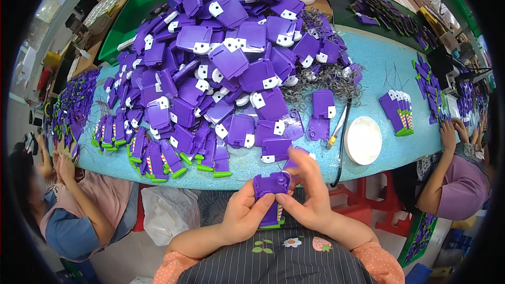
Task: The person assembles purple plastic components by hand at a factory workstation. They pick up a purple housing, insert a white internal piece, and attach a green base, then place the finished unit on the table. The process is repeated continuously with a large pile of parts available.
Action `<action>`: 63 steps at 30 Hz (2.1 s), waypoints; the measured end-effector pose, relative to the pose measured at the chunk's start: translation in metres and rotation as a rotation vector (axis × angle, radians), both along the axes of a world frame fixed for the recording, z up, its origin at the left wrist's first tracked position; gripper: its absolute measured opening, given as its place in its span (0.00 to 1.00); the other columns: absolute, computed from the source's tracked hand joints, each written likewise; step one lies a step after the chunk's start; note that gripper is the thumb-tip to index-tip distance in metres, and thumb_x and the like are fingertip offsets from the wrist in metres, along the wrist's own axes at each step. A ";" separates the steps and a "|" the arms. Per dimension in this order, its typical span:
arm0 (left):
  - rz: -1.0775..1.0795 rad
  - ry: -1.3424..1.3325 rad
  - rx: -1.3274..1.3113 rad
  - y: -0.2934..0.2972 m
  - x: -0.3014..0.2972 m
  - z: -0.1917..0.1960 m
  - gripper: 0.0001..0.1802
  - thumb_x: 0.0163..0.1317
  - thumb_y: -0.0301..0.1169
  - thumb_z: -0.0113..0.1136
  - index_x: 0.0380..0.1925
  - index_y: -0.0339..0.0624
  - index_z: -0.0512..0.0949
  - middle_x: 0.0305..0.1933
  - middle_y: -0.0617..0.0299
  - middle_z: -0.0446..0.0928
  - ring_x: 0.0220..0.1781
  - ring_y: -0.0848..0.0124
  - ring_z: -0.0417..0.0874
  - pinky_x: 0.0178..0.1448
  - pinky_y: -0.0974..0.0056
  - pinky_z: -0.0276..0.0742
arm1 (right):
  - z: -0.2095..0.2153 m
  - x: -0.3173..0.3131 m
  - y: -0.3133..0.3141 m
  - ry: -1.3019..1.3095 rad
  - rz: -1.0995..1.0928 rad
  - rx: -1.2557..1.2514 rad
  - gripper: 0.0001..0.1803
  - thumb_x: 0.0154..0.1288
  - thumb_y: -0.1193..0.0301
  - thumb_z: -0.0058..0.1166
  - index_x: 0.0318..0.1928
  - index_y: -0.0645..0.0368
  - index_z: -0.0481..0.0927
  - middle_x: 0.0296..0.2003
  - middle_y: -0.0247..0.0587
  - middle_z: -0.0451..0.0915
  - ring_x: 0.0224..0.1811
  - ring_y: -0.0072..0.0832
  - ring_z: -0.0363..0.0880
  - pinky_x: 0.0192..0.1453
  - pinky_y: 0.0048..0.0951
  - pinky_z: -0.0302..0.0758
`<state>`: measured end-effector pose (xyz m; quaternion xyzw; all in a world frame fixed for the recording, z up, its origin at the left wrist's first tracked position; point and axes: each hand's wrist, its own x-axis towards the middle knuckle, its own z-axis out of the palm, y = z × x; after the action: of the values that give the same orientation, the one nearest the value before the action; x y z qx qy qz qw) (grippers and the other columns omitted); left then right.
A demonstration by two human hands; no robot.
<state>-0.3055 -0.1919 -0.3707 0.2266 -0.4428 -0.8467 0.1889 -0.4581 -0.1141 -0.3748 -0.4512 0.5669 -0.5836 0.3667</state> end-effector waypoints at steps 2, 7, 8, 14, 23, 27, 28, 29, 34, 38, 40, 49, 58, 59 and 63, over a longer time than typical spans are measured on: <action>-0.069 -0.010 0.168 0.000 0.000 0.003 0.18 0.69 0.26 0.43 0.57 0.31 0.61 0.54 0.54 0.72 0.52 0.73 0.75 0.55 0.67 0.72 | -0.002 -0.008 -0.006 -0.115 0.056 -0.085 0.33 0.56 0.77 0.57 0.63 0.63 0.62 0.58 0.51 0.65 0.51 0.32 0.75 0.48 0.29 0.74; 0.032 0.058 0.043 0.007 -0.003 0.001 0.18 0.69 0.26 0.43 0.57 0.31 0.61 0.53 0.53 0.72 0.52 0.73 0.74 0.56 0.67 0.72 | -0.006 -0.011 -0.001 -0.308 0.283 0.094 0.20 0.65 0.77 0.48 0.57 0.67 0.67 0.39 0.43 0.79 0.40 0.20 0.77 0.42 0.23 0.75; 0.044 0.078 -0.004 0.006 -0.003 -0.001 0.18 0.69 0.25 0.43 0.57 0.31 0.61 0.53 0.53 0.72 0.52 0.73 0.74 0.56 0.67 0.72 | -0.005 -0.004 0.003 -0.215 0.212 0.087 0.18 0.65 0.76 0.48 0.55 0.67 0.69 0.36 0.40 0.79 0.36 0.18 0.77 0.38 0.22 0.74; 0.113 -0.051 -0.270 0.016 0.001 -0.015 0.18 0.67 0.25 0.47 0.55 0.29 0.63 0.50 0.54 0.74 0.49 0.74 0.75 0.55 0.68 0.70 | -0.011 0.021 0.004 -0.184 -0.058 0.134 0.07 0.65 0.74 0.50 0.37 0.66 0.76 0.19 0.31 0.74 0.20 0.09 0.65 0.21 0.17 0.63; 0.089 -0.076 -0.269 0.011 0.000 -0.018 0.17 0.68 0.26 0.46 0.55 0.30 0.62 0.50 0.51 0.74 0.48 0.69 0.78 0.54 0.66 0.73 | -0.028 0.020 0.002 -0.289 -0.014 0.156 0.08 0.62 0.71 0.54 0.36 0.63 0.74 0.23 0.33 0.73 0.19 0.12 0.64 0.19 0.22 0.61; 0.133 0.015 0.064 0.002 -0.001 -0.005 0.17 0.70 0.29 0.42 0.55 0.33 0.60 0.52 0.44 0.73 0.50 0.58 0.80 0.54 0.59 0.77 | 0.008 -0.025 0.005 0.400 -0.204 0.108 0.13 0.57 0.71 0.59 0.41 0.62 0.75 0.31 0.41 0.74 0.22 0.25 0.72 0.22 0.25 0.65; 0.113 0.020 0.089 0.001 0.000 -0.007 0.17 0.70 0.30 0.42 0.55 0.33 0.60 0.52 0.44 0.73 0.50 0.58 0.80 0.53 0.59 0.77 | 0.008 -0.038 0.004 0.719 -0.371 0.124 0.15 0.54 0.71 0.61 0.42 0.62 0.76 0.32 0.41 0.74 0.25 0.31 0.74 0.25 0.27 0.67; 0.095 0.024 0.114 0.000 0.000 -0.009 0.17 0.70 0.30 0.42 0.55 0.34 0.60 0.52 0.44 0.73 0.49 0.58 0.80 0.53 0.59 0.77 | 0.008 -0.050 -0.001 0.889 -0.401 0.163 0.14 0.52 0.71 0.61 0.40 0.61 0.76 0.30 0.41 0.73 0.26 0.32 0.73 0.26 0.29 0.67; -0.041 -0.034 0.201 0.005 -0.008 -0.004 0.18 0.70 0.30 0.42 0.57 0.35 0.58 0.54 0.44 0.71 0.52 0.57 0.78 0.55 0.58 0.75 | -0.009 -0.076 -0.015 1.246 -0.412 0.260 0.09 0.46 0.73 0.62 0.30 0.59 0.77 0.25 0.39 0.69 0.30 0.36 0.69 0.32 0.36 0.65; -0.039 -0.022 0.177 0.007 -0.005 0.000 0.19 0.69 0.27 0.41 0.58 0.35 0.56 0.57 0.43 0.69 0.55 0.56 0.76 0.58 0.57 0.73 | 0.015 -0.074 0.006 0.863 -0.358 0.136 0.07 0.50 0.78 0.60 0.27 0.61 0.74 0.23 0.40 0.73 0.27 0.33 0.73 0.29 0.31 0.67; -0.070 -0.044 0.193 0.005 -0.002 0.000 0.19 0.69 0.27 0.41 0.58 0.35 0.56 0.57 0.43 0.69 0.55 0.56 0.76 0.58 0.57 0.73 | 0.032 -0.080 0.032 0.517 -0.463 0.198 0.05 0.53 0.80 0.58 0.27 0.63 0.74 0.22 0.40 0.74 0.24 0.27 0.73 0.27 0.26 0.67; -0.147 -0.039 0.236 0.001 -0.010 0.001 0.20 0.68 0.24 0.41 0.59 0.33 0.57 0.56 0.44 0.69 0.57 0.56 0.75 0.60 0.57 0.71 | 0.013 -0.111 0.062 0.613 -0.688 0.264 0.05 0.58 0.80 0.54 0.26 0.64 0.72 0.20 0.33 0.69 0.20 0.18 0.64 0.23 0.21 0.59; -0.166 -0.044 0.221 -0.003 -0.018 0.015 0.21 0.69 0.26 0.42 0.60 0.34 0.57 0.56 0.50 0.70 0.56 0.63 0.75 0.58 0.62 0.72 | 0.029 -0.043 0.028 -0.107 -0.084 0.047 0.02 0.62 0.81 0.45 0.35 0.62 0.68 0.44 0.40 0.66 0.44 0.23 0.64 0.50 0.26 0.63; -0.139 -0.062 0.167 -0.001 -0.019 0.016 0.20 0.69 0.25 0.40 0.60 0.35 0.58 0.55 0.47 0.71 0.54 0.60 0.77 0.57 0.61 0.75 | 0.024 -0.037 0.023 -0.150 -0.048 0.033 0.02 0.63 0.80 0.45 0.36 0.62 0.68 0.46 0.41 0.66 0.45 0.23 0.65 0.50 0.26 0.64; -0.107 -0.032 0.118 0.002 -0.015 0.017 0.19 0.69 0.25 0.40 0.59 0.34 0.58 0.54 0.50 0.71 0.54 0.62 0.77 0.57 0.61 0.74 | 0.012 -0.027 0.017 -0.474 0.104 0.090 0.02 0.67 0.77 0.44 0.38 0.63 0.67 0.50 0.43 0.66 0.47 0.22 0.69 0.52 0.26 0.69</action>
<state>-0.3208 -0.1904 -0.3536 0.2270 -0.4066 -0.8764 0.1226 -0.4850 -0.0974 -0.3627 -0.3137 0.4664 -0.6277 0.5387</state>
